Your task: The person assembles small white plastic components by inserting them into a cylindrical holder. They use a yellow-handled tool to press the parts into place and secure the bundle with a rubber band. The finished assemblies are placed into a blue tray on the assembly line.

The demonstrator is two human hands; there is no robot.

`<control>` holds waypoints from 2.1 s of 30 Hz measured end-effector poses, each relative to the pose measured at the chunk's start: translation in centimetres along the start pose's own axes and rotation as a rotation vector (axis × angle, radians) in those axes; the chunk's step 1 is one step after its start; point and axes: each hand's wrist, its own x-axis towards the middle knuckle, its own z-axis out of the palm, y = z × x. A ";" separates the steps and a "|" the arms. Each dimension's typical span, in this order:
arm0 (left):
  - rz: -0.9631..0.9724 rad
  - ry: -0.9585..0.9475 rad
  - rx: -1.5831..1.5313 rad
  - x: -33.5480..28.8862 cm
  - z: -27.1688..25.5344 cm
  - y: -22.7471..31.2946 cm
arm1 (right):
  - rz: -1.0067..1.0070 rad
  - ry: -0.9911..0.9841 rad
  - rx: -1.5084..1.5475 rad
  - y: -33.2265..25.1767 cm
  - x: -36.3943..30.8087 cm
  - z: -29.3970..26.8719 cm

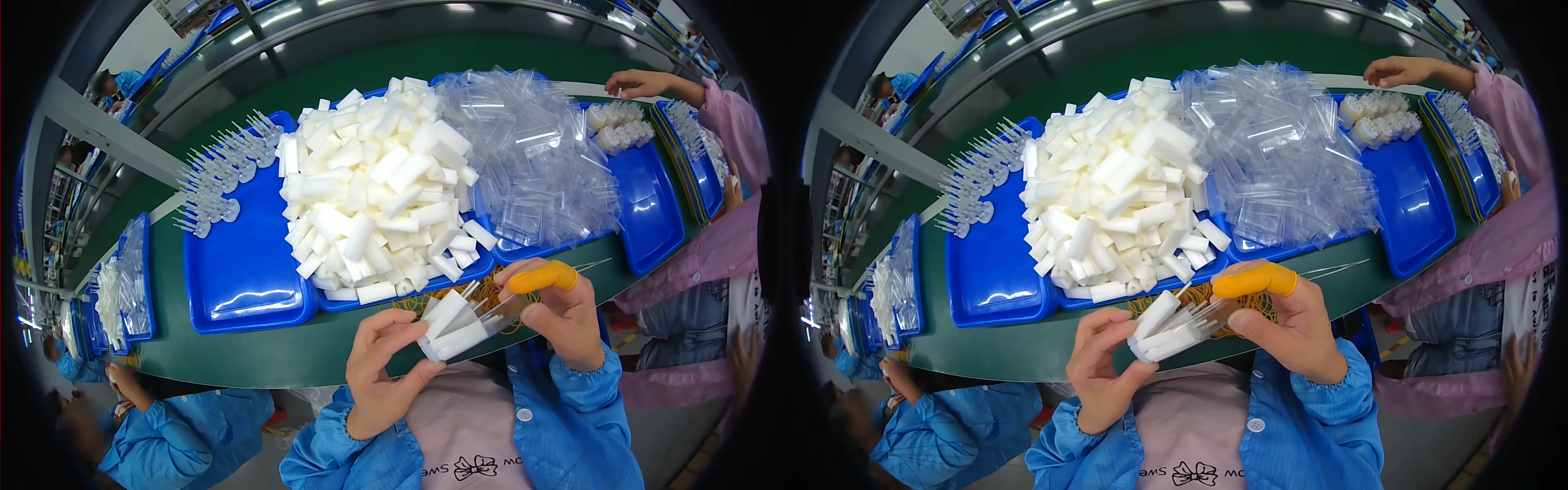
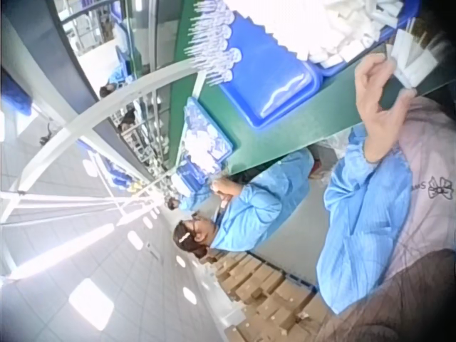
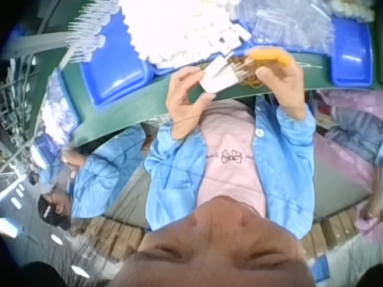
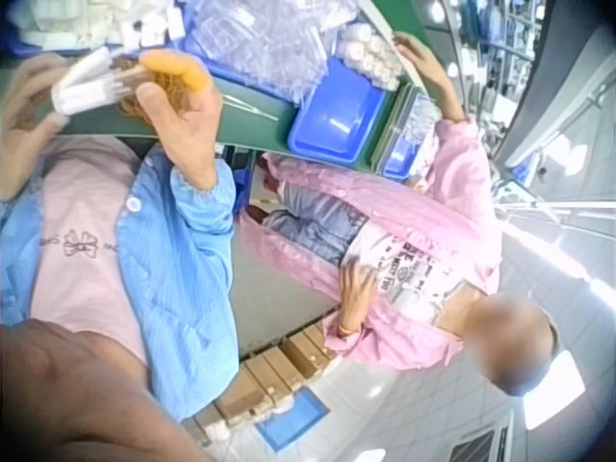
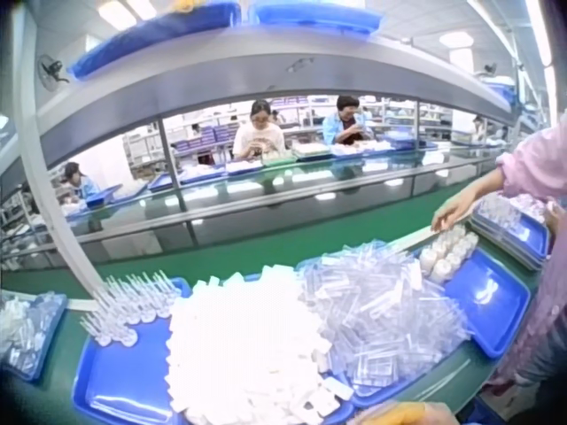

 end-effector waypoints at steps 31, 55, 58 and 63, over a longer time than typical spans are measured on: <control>-0.245 0.004 -0.757 -0.7 -0.2 -1.0 | -0.325 0.112 -0.840 0.6 4.5 -0.5; -0.245 0.019 -0.726 -0.9 -0.4 -1.2 | -0.206 0.265 -0.774 -0.9 2.2 -1.0; -0.176 0.010 -0.595 -0.9 -0.2 -1.1 | -0.219 0.213 -0.533 -1.6 1.2 -0.4; -0.024 0.021 -0.329 -1.1 -0.1 -0.4 | -0.121 0.137 -0.342 -0.6 0.7 0.1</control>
